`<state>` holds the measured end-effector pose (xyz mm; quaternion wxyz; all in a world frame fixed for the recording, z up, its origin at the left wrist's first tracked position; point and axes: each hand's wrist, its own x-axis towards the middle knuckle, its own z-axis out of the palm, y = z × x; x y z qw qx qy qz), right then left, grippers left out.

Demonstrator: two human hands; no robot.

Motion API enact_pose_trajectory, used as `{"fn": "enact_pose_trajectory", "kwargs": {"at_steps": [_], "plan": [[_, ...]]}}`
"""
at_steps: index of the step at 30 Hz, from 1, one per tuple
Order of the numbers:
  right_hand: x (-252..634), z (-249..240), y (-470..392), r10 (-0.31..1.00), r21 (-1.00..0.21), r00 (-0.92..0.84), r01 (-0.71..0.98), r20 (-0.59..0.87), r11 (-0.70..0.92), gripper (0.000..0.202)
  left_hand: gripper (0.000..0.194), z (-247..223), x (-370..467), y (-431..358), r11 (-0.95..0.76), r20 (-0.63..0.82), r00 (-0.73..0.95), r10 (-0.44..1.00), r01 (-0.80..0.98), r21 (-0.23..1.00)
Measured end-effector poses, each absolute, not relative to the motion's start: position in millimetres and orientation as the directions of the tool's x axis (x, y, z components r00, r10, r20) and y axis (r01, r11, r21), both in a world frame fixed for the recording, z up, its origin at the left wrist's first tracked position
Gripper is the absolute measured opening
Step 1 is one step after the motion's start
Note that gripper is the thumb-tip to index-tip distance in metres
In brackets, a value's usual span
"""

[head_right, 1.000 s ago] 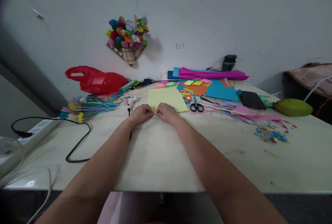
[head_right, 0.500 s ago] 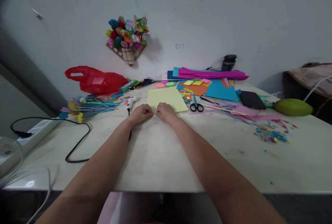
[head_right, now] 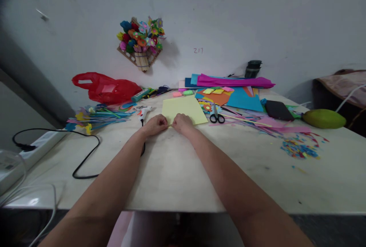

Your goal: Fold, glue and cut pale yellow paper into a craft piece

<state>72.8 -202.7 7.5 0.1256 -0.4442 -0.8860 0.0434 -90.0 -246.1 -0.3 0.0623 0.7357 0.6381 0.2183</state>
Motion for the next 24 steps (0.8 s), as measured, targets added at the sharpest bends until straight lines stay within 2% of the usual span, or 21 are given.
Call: {"fn": "enact_pose_trajectory", "kwargs": {"at_steps": [8, 15, 21, 24], "plan": [[71.3, 8.7, -205.7, 0.787, -0.157, -0.582, 0.774, 0.205, 0.613, 0.022, 0.016, 0.0, -91.0, -246.1, -0.222, 0.278, 0.151, 0.949, 0.944, 0.245], [73.9, 10.5, -206.6, 0.768, -0.171, -0.610, 0.750, 0.196, 0.639, 0.020, 0.015, 0.9, -92.2, -247.8, -0.256, 0.273, 0.184, 0.944, 0.931, 0.259], [77.8, 9.3, -206.6, 0.651, -0.185, -0.715, 0.625, 0.255, 0.758, 0.012, 0.013, 2.0, -91.3, -248.6, -0.284, 0.287, 0.206, 0.935, 0.922, 0.263], [77.0, 8.9, -207.2, 0.633, -0.167, -0.729, 0.612, 0.260, 0.773, 0.012, 0.014, 1.1, -92.1, -248.4, -0.282, 0.296, 0.198, 0.934, 0.920, 0.273]]}}
